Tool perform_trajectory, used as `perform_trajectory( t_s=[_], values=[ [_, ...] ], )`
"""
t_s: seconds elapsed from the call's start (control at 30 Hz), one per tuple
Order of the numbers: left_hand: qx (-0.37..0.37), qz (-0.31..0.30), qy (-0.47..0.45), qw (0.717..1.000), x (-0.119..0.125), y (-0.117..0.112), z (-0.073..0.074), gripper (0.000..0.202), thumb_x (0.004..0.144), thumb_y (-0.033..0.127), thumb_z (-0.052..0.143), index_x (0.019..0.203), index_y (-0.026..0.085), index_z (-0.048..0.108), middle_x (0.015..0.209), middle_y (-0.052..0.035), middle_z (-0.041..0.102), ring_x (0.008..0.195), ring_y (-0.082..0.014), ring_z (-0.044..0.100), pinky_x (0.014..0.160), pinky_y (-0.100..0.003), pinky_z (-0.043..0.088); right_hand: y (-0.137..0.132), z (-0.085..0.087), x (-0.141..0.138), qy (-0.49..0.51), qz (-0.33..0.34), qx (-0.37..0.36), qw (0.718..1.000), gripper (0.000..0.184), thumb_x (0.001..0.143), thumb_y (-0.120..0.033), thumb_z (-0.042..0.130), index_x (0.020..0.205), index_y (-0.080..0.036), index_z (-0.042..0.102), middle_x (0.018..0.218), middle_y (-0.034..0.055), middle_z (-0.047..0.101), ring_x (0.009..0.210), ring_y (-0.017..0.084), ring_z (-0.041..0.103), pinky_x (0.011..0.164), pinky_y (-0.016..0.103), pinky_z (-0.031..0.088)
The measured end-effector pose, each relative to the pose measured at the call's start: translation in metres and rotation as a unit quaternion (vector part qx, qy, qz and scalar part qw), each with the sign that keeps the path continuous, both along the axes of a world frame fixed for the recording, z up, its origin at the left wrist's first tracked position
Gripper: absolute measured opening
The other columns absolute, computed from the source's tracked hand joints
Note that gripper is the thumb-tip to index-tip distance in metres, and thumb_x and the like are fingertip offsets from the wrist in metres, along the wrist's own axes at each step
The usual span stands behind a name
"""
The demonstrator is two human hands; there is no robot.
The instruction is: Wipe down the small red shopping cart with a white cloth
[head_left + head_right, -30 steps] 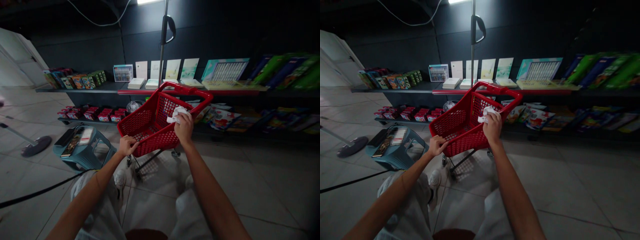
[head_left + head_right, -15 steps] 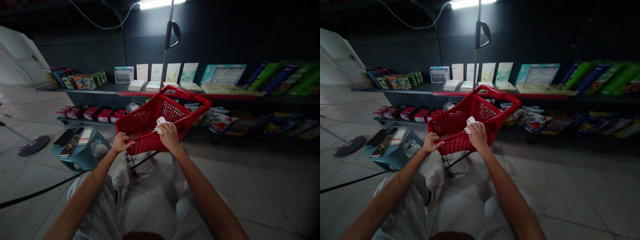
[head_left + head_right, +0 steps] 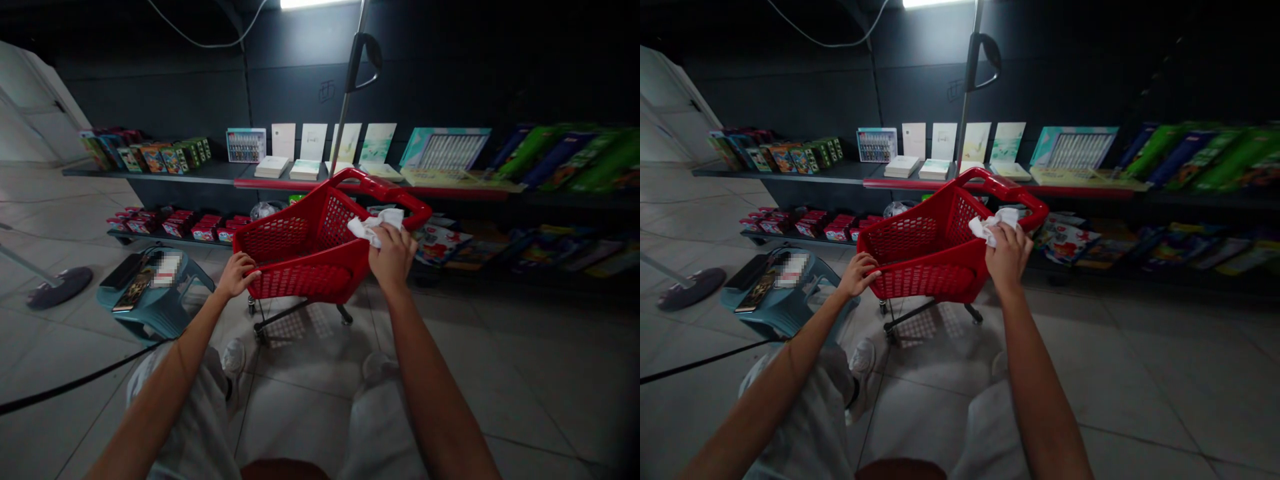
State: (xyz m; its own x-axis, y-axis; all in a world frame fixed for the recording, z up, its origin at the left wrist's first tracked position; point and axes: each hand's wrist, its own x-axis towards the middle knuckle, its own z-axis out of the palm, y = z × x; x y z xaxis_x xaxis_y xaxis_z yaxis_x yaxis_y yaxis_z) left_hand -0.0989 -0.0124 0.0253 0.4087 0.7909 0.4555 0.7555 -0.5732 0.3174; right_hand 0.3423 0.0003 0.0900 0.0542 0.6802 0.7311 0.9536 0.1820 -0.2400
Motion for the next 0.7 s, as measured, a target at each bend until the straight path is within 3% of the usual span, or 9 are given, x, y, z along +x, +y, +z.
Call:
perform_trajectory(
  t_s=[0.13, 0.23, 0.4, 0.5, 0.57, 0.7],
  values=[
    [-0.018, 0.003, 0.01, 1.0, -0.002, 0.004, 0.003, 0.036, 0.101, 0.048, 0.05, 0.098, 0.025, 0.078, 0.12, -0.0085, 0.073, 0.133, -0.0297, 0.051, 0.125, -0.058, 0.034, -0.001, 0.0, 0.011, 0.007, -0.016, 0.003, 1.0, 0.044, 0.092, -0.018, 0.047, 0.131, -0.022, 0.067, 0.14, 0.0135, 0.063, 0.134, 0.035, 0.047, 0.11, 0.051, 0.034],
    [-0.032, 0.047, 0.029, 0.998, 0.004, 0.0, 0.005, 0.036, 0.102, 0.043, 0.045, 0.107, 0.023, 0.074, 0.129, -0.0108, 0.069, 0.14, -0.0319, 0.045, 0.126, -0.063, 0.03, -0.002, -0.002, 0.007, 0.008, -0.01, 0.009, 1.0, 0.044, 0.093, -0.018, 0.046, 0.131, -0.022, 0.068, 0.141, 0.0136, 0.062, 0.135, 0.034, 0.046, 0.113, 0.053, 0.033],
    [0.003, 0.074, 0.048, 0.996, 0.044, -0.025, 0.007, 0.044, 0.1, 0.033, 0.05, 0.142, 0.021, 0.054, 0.143, -0.0137, 0.059, 0.145, -0.032, 0.043, 0.13, -0.065, 0.017, -0.003, -0.003, -0.009, 0.015, -0.009, 0.023, 1.0, 0.041, 0.092, -0.017, 0.048, 0.126, -0.021, 0.069, 0.141, 0.0136, 0.062, 0.138, 0.034, 0.045, 0.121, 0.059, 0.025],
    [0.016, 0.08, 0.053, 0.995, 0.076, -0.034, 0.008, 0.051, 0.1, 0.034, 0.05, 0.149, 0.02, 0.045, 0.14, -0.0151, 0.06, 0.137, -0.0314, 0.051, 0.131, -0.066, 0.003, -0.003, -0.002, -0.018, 0.029, -0.015, 0.028, 0.999, 0.039, 0.092, -0.017, 0.048, 0.124, -0.02, 0.069, 0.138, 0.0142, 0.063, 0.138, 0.034, 0.045, 0.121, 0.062, 0.023],
    [0.019, 0.083, 0.041, 0.996, 0.095, -0.033, 0.008, 0.051, 0.1, 0.034, 0.05, 0.149, 0.021, 0.044, 0.139, -0.0142, 0.061, 0.133, -0.0303, 0.053, 0.13, -0.063, 0.005, -0.002, -0.002, -0.022, 0.038, -0.021, 0.03, 0.999, 0.038, 0.092, -0.016, 0.048, 0.122, -0.02, 0.069, 0.136, 0.0149, 0.063, 0.136, 0.034, 0.046, 0.121, 0.063, 0.023],
    [0.003, 0.11, -0.005, 0.994, 0.118, -0.025, 0.008, 0.046, 0.097, 0.044, 0.057, 0.137, 0.022, 0.051, 0.133, -0.0138, 0.063, 0.127, -0.0324, 0.054, 0.119, -0.06, 0.026, -0.001, 0.0, -0.024, 0.04, -0.029, 0.027, 0.998, 0.035, 0.091, -0.016, 0.048, 0.119, -0.02, 0.07, 0.133, 0.0141, 0.065, 0.134, 0.034, 0.048, 0.121, 0.066, 0.022]
  ],
)
